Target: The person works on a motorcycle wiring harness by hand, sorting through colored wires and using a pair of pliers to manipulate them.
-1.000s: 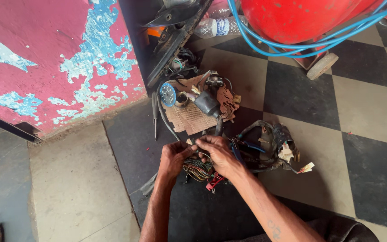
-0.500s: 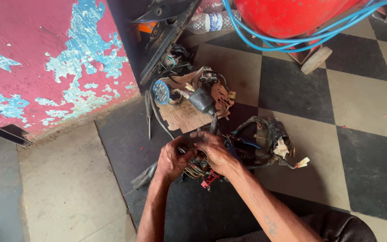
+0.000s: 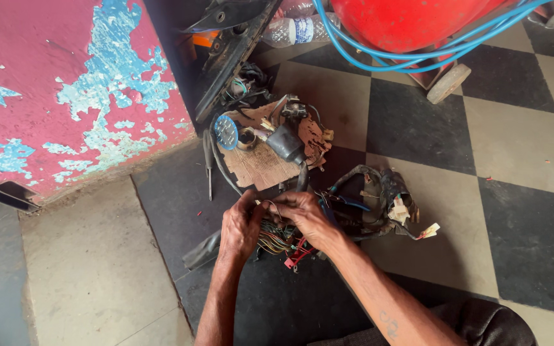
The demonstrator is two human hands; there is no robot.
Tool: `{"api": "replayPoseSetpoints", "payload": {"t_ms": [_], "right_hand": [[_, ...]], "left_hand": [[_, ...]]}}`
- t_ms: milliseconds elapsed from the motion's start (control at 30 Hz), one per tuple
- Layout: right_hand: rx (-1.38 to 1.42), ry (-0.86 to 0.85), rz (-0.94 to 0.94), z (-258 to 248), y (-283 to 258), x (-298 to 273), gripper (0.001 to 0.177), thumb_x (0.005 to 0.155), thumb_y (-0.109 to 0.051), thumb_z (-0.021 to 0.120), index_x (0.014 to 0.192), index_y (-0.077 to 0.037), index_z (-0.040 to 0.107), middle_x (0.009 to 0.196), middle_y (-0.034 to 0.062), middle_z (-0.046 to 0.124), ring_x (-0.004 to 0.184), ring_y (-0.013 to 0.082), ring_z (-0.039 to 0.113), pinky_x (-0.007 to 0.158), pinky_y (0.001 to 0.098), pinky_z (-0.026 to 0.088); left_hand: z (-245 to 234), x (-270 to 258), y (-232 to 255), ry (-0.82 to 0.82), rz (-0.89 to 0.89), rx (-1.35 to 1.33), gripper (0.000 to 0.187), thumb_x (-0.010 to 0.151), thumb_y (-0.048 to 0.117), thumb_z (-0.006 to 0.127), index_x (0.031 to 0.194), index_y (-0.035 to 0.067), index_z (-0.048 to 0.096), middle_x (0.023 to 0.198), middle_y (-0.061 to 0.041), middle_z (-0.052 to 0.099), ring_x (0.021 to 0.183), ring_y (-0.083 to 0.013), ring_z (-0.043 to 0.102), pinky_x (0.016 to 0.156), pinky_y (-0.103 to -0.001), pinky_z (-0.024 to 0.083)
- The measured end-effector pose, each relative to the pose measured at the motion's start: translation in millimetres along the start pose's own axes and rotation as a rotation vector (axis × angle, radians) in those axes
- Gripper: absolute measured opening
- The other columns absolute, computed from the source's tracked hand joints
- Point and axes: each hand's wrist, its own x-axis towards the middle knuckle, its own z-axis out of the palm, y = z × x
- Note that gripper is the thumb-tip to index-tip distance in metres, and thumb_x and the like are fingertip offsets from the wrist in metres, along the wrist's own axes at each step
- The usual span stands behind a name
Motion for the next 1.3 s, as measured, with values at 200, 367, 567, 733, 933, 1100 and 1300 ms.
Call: {"api": "replayPoseSetpoints", "payload": {"t_ms": [200,367,567,733,933,1100,1300], "right_hand": [[-0.253,-0.026,0.038,1.0,3.6,5.8,0.01,0.093,-0.015,0.075,0.091,-0.005,0.078,0.075,0.0029,0.071,0.061,0.0092,0.059,0.056,0.0267,0.053],[-0.083,-0.272,0.113,-13.4,-9.6,5.7,0.011,0.09,-0.013,0.076,0.093,-0.003,0.078,0.077,0.0036,0.072,0.063,0.0113,0.061,0.058,0.0279,0.054],[0.032,-0.359,0.223,-20.5,-16.2,5.9,0.013,0.085,-0.011,0.078,0.096,-0.003,0.079,0.081,0.0015,0.074,0.069,0.0114,0.063,0.062,0.0271,0.054],[-0.079,-0.3,0.065,-19.3,-3.2,9.0,0.013,0.092,-0.014,0.079,0.09,-0.001,0.078,0.077,0.0018,0.07,0.071,0.0102,0.062,0.066,0.0265,0.055],[-0.1,-0.115,0.014,-4.3,-1.1,5.5,0.009,0.082,-0.009,0.083,0.088,-0.004,0.079,0.073,0.0032,0.072,0.06,0.0094,0.061,0.056,0.0258,0.052],[-0.213,0.035,0.018,2.3,3.6,6.4,0.013,0.081,-0.01,0.086,0.088,-0.005,0.076,0.073,-0.0004,0.068,0.062,0.0059,0.057,0.053,0.0248,0.046],[-0.248,-0.026,0.069,-3.0,-8.8,6.8,0.004,0.086,-0.009,0.08,0.09,-0.008,0.079,0.074,0.0026,0.075,0.062,0.0082,0.064,0.056,0.0238,0.054]], "left_hand": [[7.1,1.4,-3.3,0.138,-0.177,-0.038,0.019,0.093,0.025,0.065,0.101,0.009,0.073,0.087,-0.01,0.08,0.079,-0.0214,0.077,0.073,-0.037,0.058],[11.7,-2.4,-1.7,0.19,-0.128,0.063,0.022,0.089,0.029,0.068,0.097,0.009,0.075,0.087,-0.011,0.078,0.082,-0.0272,0.075,0.075,-0.039,0.056],[16.0,-1.8,-6.2,0.24,-0.08,0.059,0.024,0.087,0.03,0.072,0.096,0.008,0.075,0.087,-0.014,0.078,0.082,-0.0294,0.075,0.075,-0.04,0.055],[16.2,3.5,-11.8,0.336,-0.056,0.076,0.03,0.082,0.032,0.08,0.09,0.004,0.074,0.087,-0.012,0.078,0.078,-0.0253,0.077,0.072,-0.038,0.059],[9.6,2.6,-5.8,0.285,-0.112,0.139,0.03,0.085,0.034,0.079,0.089,0.005,0.078,0.082,-0.014,0.078,0.077,-0.0257,0.077,0.072,-0.039,0.058],[3.5,8.6,-9.7,0.162,-0.06,0.096,0.03,0.085,0.033,0.075,0.094,0.004,0.079,0.086,-0.014,0.079,0.082,-0.0223,0.078,0.074,-0.036,0.058],[-14.4,12.3,-17.3,-0.052,0.008,0.035,0.033,0.069,0.019,0.088,0.095,0.003,0.076,0.087,-0.009,0.08,0.083,-0.0175,0.077,0.073,-0.033,0.059]]}}
